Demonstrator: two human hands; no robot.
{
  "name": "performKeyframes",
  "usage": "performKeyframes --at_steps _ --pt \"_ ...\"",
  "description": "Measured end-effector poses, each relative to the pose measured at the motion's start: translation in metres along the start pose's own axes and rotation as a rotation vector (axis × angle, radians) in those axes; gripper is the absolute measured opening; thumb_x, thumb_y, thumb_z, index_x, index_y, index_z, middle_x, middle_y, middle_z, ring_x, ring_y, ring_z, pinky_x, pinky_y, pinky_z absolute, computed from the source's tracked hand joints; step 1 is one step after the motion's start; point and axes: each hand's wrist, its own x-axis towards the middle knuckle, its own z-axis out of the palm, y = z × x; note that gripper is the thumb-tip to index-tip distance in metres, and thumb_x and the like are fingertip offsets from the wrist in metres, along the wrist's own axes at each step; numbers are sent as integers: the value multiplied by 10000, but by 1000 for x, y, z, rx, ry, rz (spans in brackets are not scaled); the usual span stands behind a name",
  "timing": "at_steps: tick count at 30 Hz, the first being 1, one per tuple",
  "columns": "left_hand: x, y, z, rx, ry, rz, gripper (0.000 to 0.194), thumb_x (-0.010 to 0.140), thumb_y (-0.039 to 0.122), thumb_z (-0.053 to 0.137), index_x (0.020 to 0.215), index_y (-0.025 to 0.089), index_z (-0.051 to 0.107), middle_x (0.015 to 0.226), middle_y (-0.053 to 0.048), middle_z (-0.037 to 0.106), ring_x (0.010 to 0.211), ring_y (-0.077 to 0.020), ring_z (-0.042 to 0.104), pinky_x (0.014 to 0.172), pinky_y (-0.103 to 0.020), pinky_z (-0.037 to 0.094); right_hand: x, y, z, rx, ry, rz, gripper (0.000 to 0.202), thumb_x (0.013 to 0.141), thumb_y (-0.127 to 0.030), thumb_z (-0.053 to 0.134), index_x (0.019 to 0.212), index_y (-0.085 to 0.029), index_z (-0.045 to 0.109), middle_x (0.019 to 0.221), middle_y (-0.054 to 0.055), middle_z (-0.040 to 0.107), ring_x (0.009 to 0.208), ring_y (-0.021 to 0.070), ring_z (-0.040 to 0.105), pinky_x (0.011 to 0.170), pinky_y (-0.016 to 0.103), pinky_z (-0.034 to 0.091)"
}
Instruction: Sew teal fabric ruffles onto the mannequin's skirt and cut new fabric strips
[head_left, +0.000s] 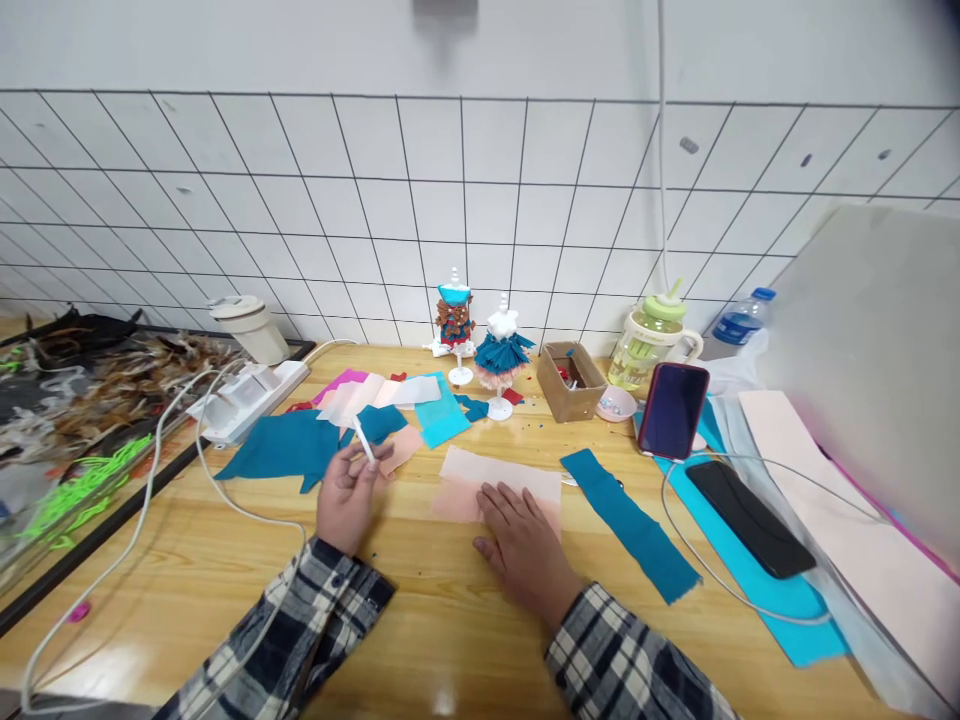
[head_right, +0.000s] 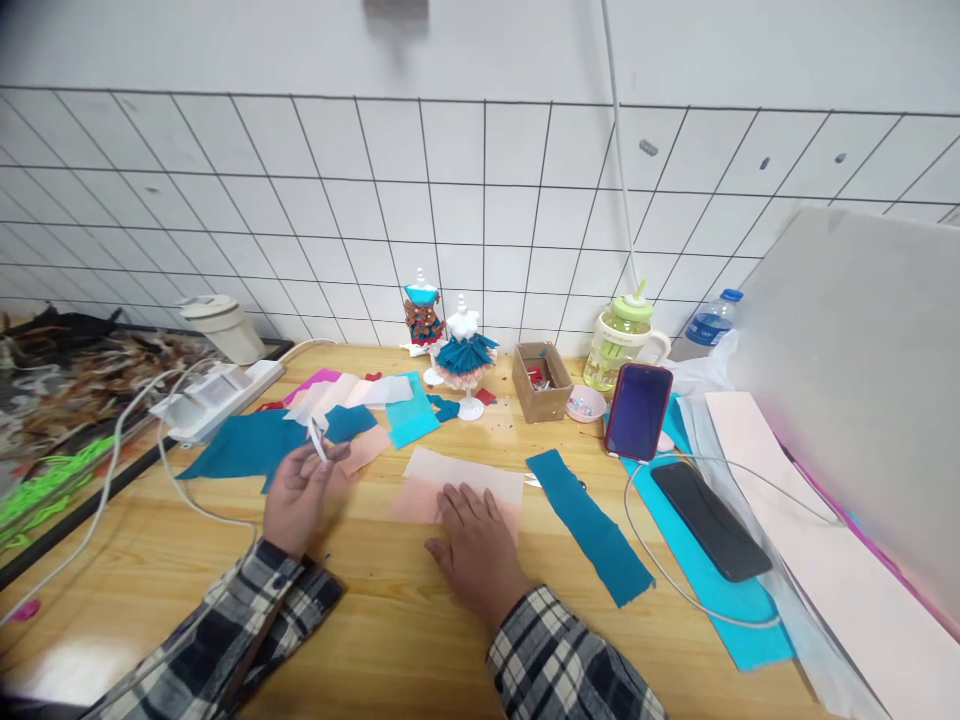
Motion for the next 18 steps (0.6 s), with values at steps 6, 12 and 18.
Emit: performKeyframes --at_steps 6,12,18 --pt "-22 20 53 179 -336 215 199 931 365 435 995 198 522 879 -53 694 931 -201 649 898 -389 485 16 1 -7 133 338 77 419 937 -290 413 1338 -172 442 1311 128 546 1226 256 478 1038 479 389" --pt "-30 23 80 438 -497 591 200 911 251 403 774 197 539 754 -49 620 813 -201 589 878 -404 459 13 -6 -17 362 594 82 343 915 -245 448 1255 -206 447 1138 102 607 1073 225 557 918 423 474" --pt "-34 13 81 518 -658 733 123 900 216 414 861 181 526 769 -65 608 762 -201 560 737 -361 474 4 2 -14 401 605 60 257 884 -237 527 1140 -220 506 1066 79 641 997 210 586 844 390 505"
